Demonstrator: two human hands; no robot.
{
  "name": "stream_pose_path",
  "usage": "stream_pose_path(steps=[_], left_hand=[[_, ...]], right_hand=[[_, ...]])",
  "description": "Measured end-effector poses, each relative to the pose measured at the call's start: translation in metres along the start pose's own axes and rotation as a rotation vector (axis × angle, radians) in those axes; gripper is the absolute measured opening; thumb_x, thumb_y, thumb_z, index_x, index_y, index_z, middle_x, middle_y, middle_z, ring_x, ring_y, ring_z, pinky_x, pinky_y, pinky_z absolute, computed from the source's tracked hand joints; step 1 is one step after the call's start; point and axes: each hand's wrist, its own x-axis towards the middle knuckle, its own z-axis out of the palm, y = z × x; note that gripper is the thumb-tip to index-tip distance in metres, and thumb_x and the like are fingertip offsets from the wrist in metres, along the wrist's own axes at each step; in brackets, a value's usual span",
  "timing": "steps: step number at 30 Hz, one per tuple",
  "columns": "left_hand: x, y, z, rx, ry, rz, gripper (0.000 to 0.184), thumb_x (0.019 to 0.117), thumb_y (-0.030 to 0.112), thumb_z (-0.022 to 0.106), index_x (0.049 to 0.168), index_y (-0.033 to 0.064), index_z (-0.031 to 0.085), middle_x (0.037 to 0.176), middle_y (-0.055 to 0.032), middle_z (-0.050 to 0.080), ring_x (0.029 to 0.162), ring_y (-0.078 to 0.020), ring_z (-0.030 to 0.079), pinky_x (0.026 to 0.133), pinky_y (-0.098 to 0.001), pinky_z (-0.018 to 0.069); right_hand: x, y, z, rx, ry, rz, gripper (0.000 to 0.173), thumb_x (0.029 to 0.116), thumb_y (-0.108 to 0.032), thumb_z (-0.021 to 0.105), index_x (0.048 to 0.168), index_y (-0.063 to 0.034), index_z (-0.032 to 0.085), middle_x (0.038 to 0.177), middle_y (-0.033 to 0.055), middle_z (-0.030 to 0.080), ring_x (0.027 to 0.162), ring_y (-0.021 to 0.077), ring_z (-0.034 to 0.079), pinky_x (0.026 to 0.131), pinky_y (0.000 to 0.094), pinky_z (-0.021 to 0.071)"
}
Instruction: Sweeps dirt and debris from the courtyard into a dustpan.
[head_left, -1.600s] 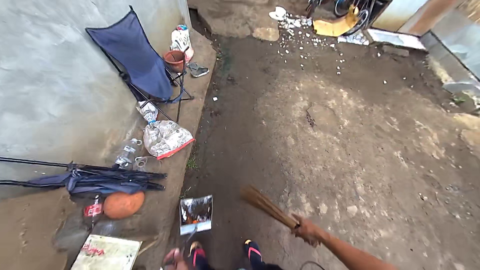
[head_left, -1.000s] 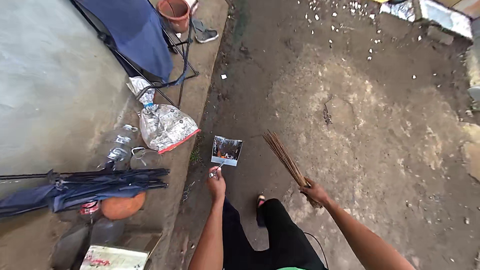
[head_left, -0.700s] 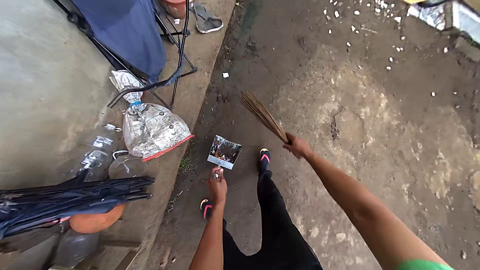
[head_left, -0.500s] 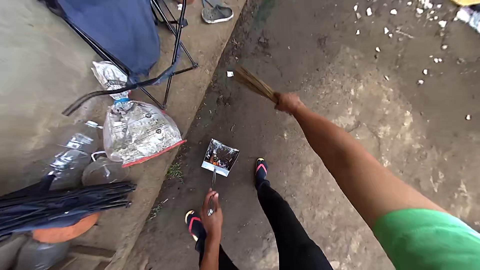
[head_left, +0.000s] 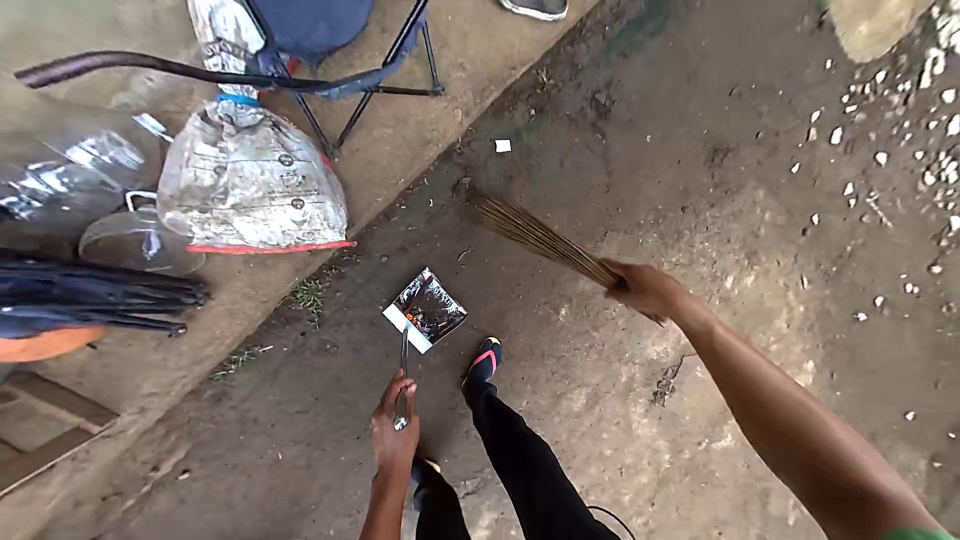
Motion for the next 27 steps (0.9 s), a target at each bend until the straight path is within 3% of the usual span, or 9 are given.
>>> stream_pose_path(steps=[2,4,9,13,16,19,22,24,27], left_hand=[[0.002,0.008,-0.004,0.017,0.003,-0.022,0.024,0.1023,0.018,0.059,0.108,-0.0004,0.074,0.124,-0.0181,0.072,0.116,-0.0278,0.07,0.1,-0.0452,0.0554],[0.007,0.014,-0.003,0.009,0.002,-0.03,0.023,0.1015,0.017,0.059,0.108,0.0002,0.073,0.123,-0.017,0.072,0.115,-0.0276,0.07,0.099,-0.0463,0.0559],[0.004,0.011,0.01,0.02,0.013,-0.011,0.023,0.1011,0.019,0.059,0.106,0.0017,0.073,0.117,-0.0144,0.074,0.112,-0.0245,0.072,0.097,-0.0431,0.0567],[0.002,0.006,0.021,0.094,0.048,0.052,0.024,0.1011,0.02,0.058,0.107,0.0036,0.074,0.119,-0.0129,0.075,0.111,-0.025,0.073,0.093,-0.0445,0.0589],[0.003,0.005,0.022,0.085,0.07,0.048,0.022,0.1018,0.019,0.059,0.108,0.0036,0.074,0.119,-0.0131,0.075,0.108,-0.0241,0.073,0.091,-0.0426,0.0598],[0.003,0.004,0.017,0.078,0.042,0.035,0.021,0.1016,0.018,0.06,0.109,0.0047,0.074,0.12,-0.0129,0.074,0.106,-0.0246,0.074,0.088,-0.0445,0.0603],[-0.002,0.002,0.016,0.1,0.024,0.045,0.02,0.1012,0.018,0.06,0.108,0.0049,0.074,0.121,-0.0136,0.074,0.103,-0.0271,0.075,0.085,-0.0475,0.061],[-0.004,0.001,0.016,0.103,0.019,0.052,0.021,0.1015,0.019,0.06,0.109,0.005,0.074,0.122,-0.0136,0.074,0.104,-0.0281,0.075,0.085,-0.0488,0.0607],[-0.004,0.001,0.019,0.104,0.036,0.075,0.022,0.101,0.02,0.059,0.108,0.0054,0.074,0.121,-0.013,0.074,0.103,-0.026,0.075,0.084,-0.0461,0.061]], right_hand=[[-0.034,0.002,-0.009,-0.019,-0.024,0.046,0.073,0.0972,-0.032,0.073,0.161,-0.0295,0.038,0.112,0.0241,0.072,0.1,0.0452,0.07,0.087,0.0699,0.0518],[-0.02,0.002,-0.02,-0.036,0.074,0.076,0.072,0.0963,-0.035,0.073,0.16,-0.0295,0.041,0.111,0.0262,0.072,0.099,0.0493,0.069,0.084,0.0741,0.0506],[0.137,-0.03,-0.054,-0.038,0.313,0.153,0.063,0.0925,-0.032,0.07,0.151,-0.0159,0.051,0.122,0.0316,0.067,0.111,0.0556,0.064,0.086,0.0786,0.0478],[0.207,-0.062,-0.041,-0.13,0.207,0.169,0.061,0.0843,-0.025,0.083,0.138,-0.0063,0.062,0.133,0.0309,0.062,0.124,0.053,0.058,0.094,0.0774,0.0449],[0.178,-0.052,-0.023,-0.273,0.022,0.052,0.069,0.0809,-0.029,0.088,0.14,-0.0079,0.061,0.132,0.028,0.063,0.126,0.0493,0.058,0.098,0.0741,0.045],[0.068,-0.038,-0.04,-0.24,0.118,-0.023,0.073,0.0813,-0.025,0.089,0.147,-0.0205,0.058,0.121,0.0277,0.069,0.111,0.053,0.064,0.089,0.079,0.0471],[0.009,-0.03,-0.068,-0.267,0.155,0.051,0.082,0.0838,-0.036,0.087,0.156,-0.0246,0.049,0.124,0.028,0.068,0.114,0.054,0.063,0.09,0.0794,0.0454],[0.028,-0.036,-0.082,-0.254,0.211,0.095,0.077,0.085,-0.037,0.086,0.153,-0.024,0.052,0.126,0.0294,0.067,0.117,0.056,0.061,0.09,0.082,0.0431],[0.115,-0.055,-0.079,-0.116,0.278,0.153,0.052,0.089,-0.035,0.08,0.129,-0.0044,0.067,0.124,0.0325,0.065,0.12,0.0545,0.059,0.094,0.0797,0.0428]])
